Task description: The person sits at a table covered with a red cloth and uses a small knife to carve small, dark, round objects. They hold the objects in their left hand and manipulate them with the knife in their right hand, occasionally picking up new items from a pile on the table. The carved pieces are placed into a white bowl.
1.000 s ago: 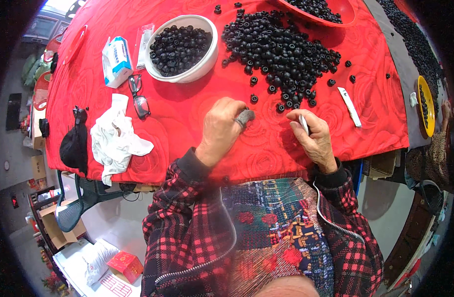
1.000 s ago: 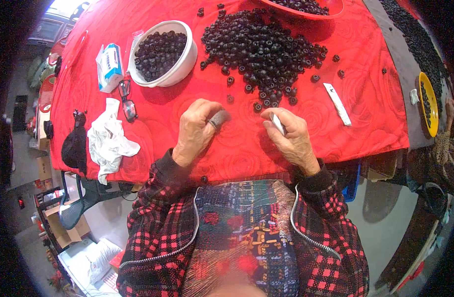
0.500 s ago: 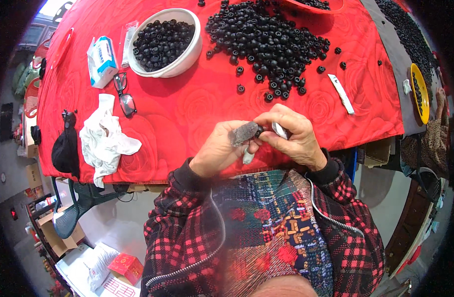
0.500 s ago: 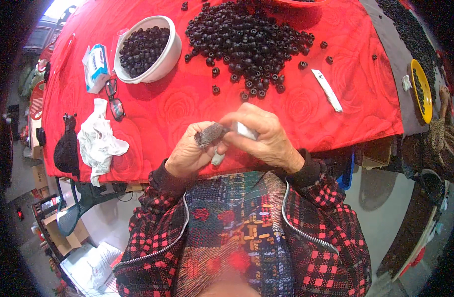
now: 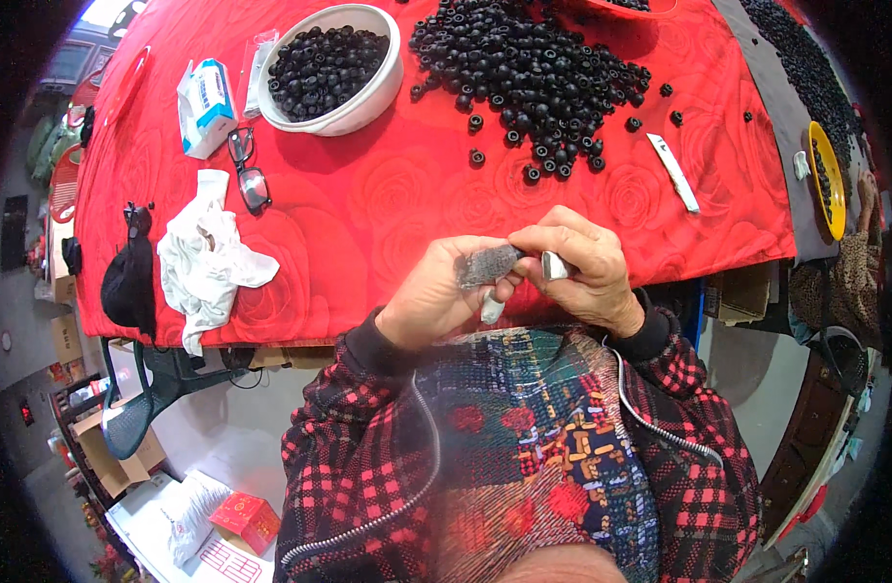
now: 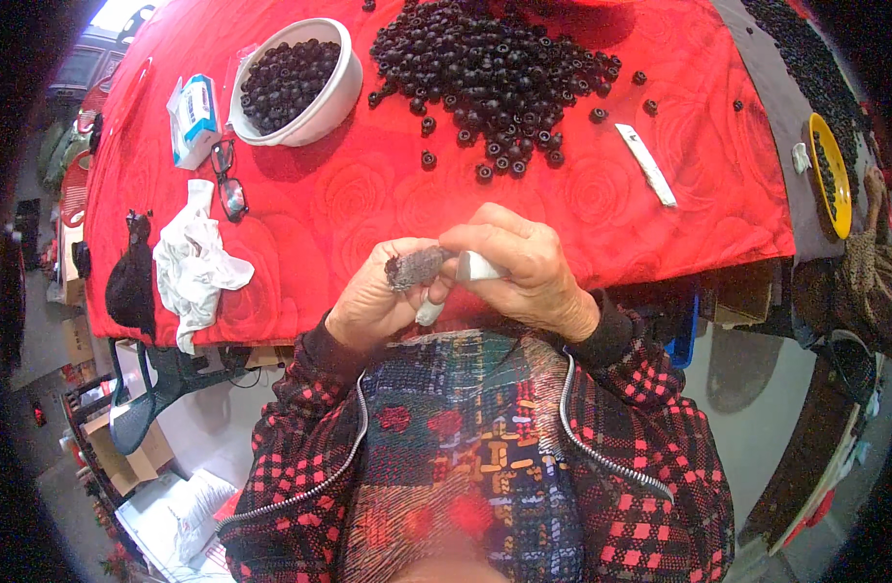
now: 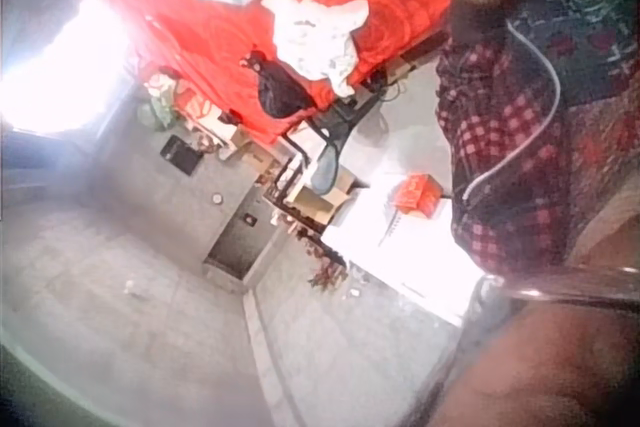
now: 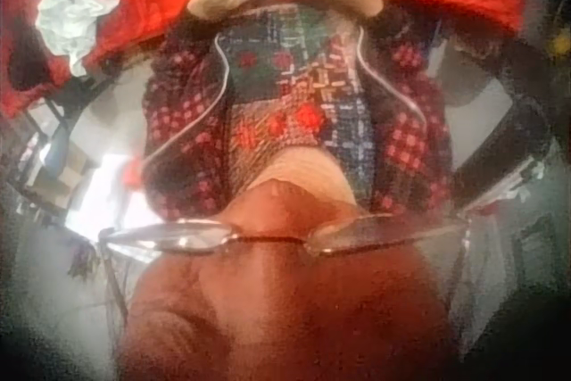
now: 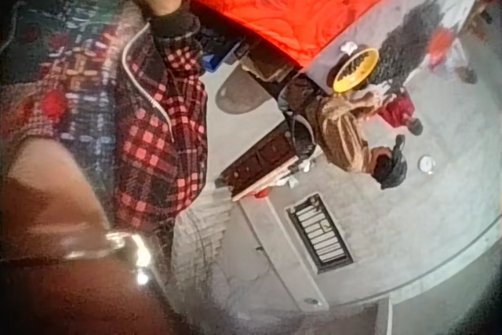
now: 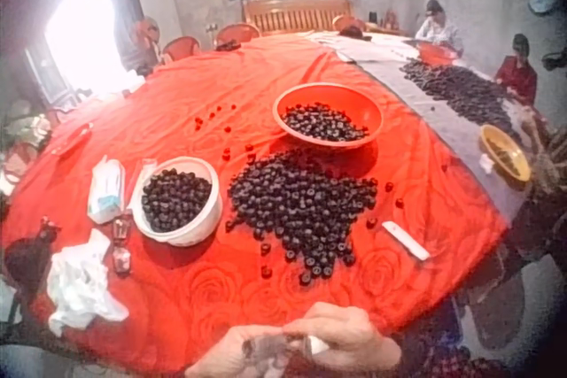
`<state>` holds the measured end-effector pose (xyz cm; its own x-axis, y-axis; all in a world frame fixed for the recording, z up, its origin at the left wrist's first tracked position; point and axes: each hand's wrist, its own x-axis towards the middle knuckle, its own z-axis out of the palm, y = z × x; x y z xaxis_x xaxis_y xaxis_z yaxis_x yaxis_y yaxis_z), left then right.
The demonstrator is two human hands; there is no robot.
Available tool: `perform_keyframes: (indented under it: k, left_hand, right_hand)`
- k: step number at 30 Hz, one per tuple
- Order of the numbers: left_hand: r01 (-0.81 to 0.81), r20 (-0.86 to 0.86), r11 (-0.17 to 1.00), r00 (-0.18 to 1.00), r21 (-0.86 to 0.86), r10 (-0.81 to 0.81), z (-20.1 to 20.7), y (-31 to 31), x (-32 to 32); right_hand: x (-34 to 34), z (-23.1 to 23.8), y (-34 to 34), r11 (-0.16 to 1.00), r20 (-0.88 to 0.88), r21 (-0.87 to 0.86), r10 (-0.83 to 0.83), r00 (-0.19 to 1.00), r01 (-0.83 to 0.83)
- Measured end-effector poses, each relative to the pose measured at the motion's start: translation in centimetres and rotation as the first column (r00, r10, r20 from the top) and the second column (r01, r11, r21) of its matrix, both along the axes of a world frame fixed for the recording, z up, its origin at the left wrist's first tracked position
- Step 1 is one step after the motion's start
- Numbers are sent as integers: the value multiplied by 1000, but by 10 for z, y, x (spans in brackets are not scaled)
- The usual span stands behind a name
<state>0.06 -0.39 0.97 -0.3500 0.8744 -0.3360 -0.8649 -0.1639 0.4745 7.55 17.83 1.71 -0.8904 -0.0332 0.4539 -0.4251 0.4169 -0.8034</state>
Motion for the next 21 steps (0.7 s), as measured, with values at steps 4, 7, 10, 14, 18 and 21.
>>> perform_keyframes:
  k: [4,7,10,14,18,21]
  left_hand:
    - [-33,-166,999,986,-37,27,-3,-3,1]
    - [-67,-305,995,951,-71,42,9,-3,7]
    - [-140,-474,988,876,-70,90,11,-5,5]
    - [-112,-533,991,844,-66,60,15,-5,-1]
    - [-138,-604,985,795,-100,50,11,0,-4]
    - [-145,-613,983,789,-111,47,12,2,-4]
  right_hand:
    - [3,6,-3,996,-109,78,-36,993,45]
    - [7,9,-6,993,-205,99,-46,978,67]
    - [11,30,0,999,110,18,-36,993,34]
    - [12,29,6,974,386,-217,21,922,69]
    - [8,23,4,988,337,-124,-44,940,91]
    - [3,19,4,991,306,-86,-71,949,102]
